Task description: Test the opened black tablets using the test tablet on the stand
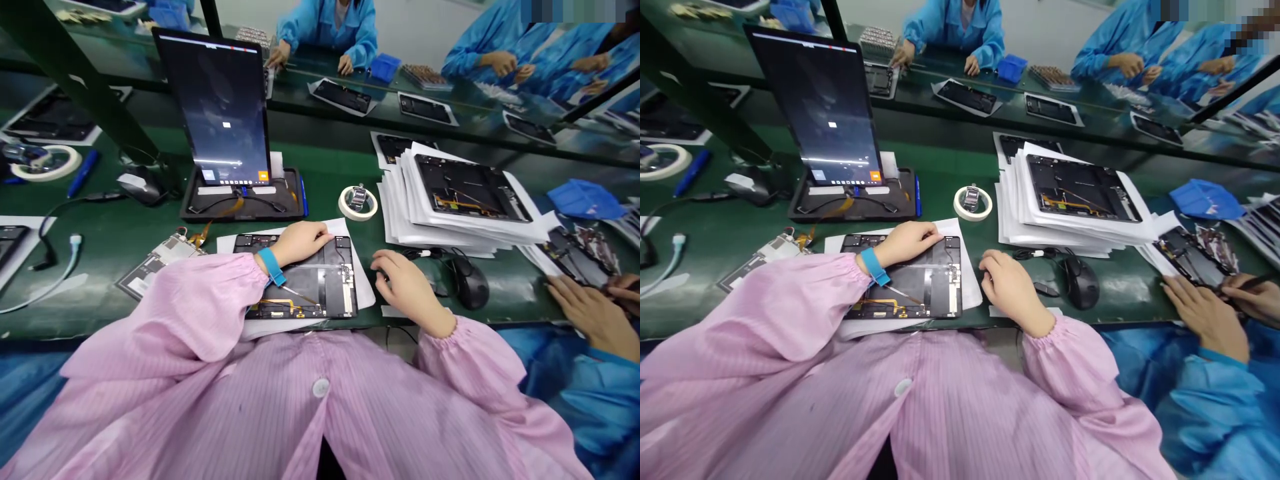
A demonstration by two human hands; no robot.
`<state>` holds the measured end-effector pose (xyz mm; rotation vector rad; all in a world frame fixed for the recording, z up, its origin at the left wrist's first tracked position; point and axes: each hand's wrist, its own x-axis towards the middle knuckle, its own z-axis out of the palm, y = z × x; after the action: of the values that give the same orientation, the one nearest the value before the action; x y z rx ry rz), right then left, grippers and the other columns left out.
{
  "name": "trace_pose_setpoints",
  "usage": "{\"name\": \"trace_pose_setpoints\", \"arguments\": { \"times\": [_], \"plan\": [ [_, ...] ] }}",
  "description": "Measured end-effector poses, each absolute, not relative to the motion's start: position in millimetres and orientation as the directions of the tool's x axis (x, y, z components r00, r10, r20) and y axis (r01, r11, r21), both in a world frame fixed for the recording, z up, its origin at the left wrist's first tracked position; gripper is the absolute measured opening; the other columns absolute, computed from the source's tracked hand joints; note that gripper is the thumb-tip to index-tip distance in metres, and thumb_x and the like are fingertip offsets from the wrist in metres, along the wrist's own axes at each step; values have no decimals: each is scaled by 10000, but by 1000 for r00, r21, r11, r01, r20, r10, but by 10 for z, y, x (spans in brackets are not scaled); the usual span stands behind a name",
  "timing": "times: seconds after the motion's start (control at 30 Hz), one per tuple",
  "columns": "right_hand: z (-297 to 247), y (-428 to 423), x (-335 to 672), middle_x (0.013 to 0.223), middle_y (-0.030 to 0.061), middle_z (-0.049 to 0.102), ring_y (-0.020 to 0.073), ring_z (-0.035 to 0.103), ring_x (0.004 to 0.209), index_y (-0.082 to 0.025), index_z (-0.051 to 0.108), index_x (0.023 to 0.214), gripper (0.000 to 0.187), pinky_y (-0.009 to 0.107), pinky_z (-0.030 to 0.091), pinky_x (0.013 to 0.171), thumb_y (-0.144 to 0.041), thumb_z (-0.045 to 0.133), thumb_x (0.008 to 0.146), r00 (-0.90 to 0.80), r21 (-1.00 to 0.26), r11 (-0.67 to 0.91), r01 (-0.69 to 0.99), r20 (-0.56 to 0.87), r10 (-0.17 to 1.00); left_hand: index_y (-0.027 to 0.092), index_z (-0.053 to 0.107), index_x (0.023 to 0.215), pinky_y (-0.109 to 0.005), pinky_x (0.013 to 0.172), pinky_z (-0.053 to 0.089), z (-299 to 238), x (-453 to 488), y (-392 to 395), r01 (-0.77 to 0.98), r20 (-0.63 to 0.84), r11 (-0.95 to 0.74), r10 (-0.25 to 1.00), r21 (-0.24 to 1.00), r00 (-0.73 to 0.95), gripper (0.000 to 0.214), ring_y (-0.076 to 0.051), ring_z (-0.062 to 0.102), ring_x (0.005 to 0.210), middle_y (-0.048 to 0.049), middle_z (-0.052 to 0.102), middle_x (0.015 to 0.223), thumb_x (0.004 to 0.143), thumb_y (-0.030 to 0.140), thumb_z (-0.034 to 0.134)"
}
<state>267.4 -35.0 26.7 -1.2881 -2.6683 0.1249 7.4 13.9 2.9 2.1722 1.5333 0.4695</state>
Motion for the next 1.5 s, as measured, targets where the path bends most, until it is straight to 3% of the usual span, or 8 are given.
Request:
{"name": "trace_pose_setpoints", "arguments": {
  "times": [0.13, 0.33, 0.57, 0.77, 0.93, 1.1, 1.33, 1.5],
  "plan": [
    [239, -499, 2647, 1070, 110, 627, 248, 586, 979, -141, 444, 1319, 493, 388, 420, 835, -164, 485, 829, -663, -240, 641, 729, -12, 749, 188, 674, 863, -272, 616, 367, 32, 71, 142, 794, 25, -302, 940, 527, 341, 339, -199, 610, 748, -47, 703, 843, 935, 424, 441],
    [279, -610, 2825, 906, 55, 660, 206, 609, 808, -171, 402, 1404, 591, 362, 454, 776, -133, 454, 816, -694, -281, 649, 708, -103, 712, 190, 673, 879, -269, 613, 357, 18, 64, 155, 797, 4, -297, 938, 526, 346, 329, -197, 608, 745, -42, 701, 830, 932, 421, 444],
    [358, -538, 2862, 1021, 75, 623, 185, 601, 771, -220, 362, 1450, 660, 332, 504, 735, -99, 410, 803, -469, -323, 484, 814, 127, 874, 193, 668, 888, -273, 600, 340, 0, 63, 160, 801, 5, -303, 936, 516, 351, 332, -202, 606, 742, -44, 701, 829, 931, 430, 439],
    [252, -515, 2655, 922, 64, 683, 213, 644, 878, -210, 591, 1086, 221, 355, 499, 794, -287, 431, 954, -424, -524, 448, 724, 173, 889, 196, 671, 892, -276, 604, 346, -5, 61, 166, 802, 4, -303, 936, 515, 351, 335, -203, 610, 747, -42, 699, 828, 934, 431, 436],
    [116, -410, 2547, 742, 19, 669, 139, 584, 618, -198, 515, 990, 219, 258, 436, 568, -410, 493, 938, -390, -820, 130, 557, -120, 913, 196, 673, 889, -276, 604, 345, -10, 64, 168, 805, 3, -298, 938, 513, 345, 336, -204, 611, 751, -42, 699, 827, 932, 433, 439],
    [-4, -273, 2517, 704, -6, 640, 87, 429, 498, -198, 467, 970, 272, 219, 326, 472, -458, 524, 912, -438, -928, -69, 365, -237, 867, 197, 676, 885, -279, 614, 354, -5, 77, 159, 809, 5, -293, 941, 510, 338, 330, -206, 610, 748, -44, 701, 828, 931, 426, 442],
    [-24, -335, 2425, 669, -20, 595, 114, 490, 536, -204, 467, 960, 203, 236, 358, 511, -403, 477, 924, -356, -880, 31, 474, -159, 921, 189, 684, 865, -280, 632, 372, 2, 87, 181, 796, 7, -267, 949, 544, 314, 304, -203, 611, 757, -42, 700, 823, 919, 409, 480],
    [-20, -473, 2323, 706, 32, 604, 185, 591, 622, -170, 489, 1109, 226, 301, 432, 623, -276, 363, 954, -297, -569, 250, 784, 10, 955, 176, 692, 830, -278, 640, 377, 33, 111, 187, 786, 0, -225, 962, 575, 275, 286, -191, 597, 723, -44, 695, 793, 906, 391, 519]
  ]
}}
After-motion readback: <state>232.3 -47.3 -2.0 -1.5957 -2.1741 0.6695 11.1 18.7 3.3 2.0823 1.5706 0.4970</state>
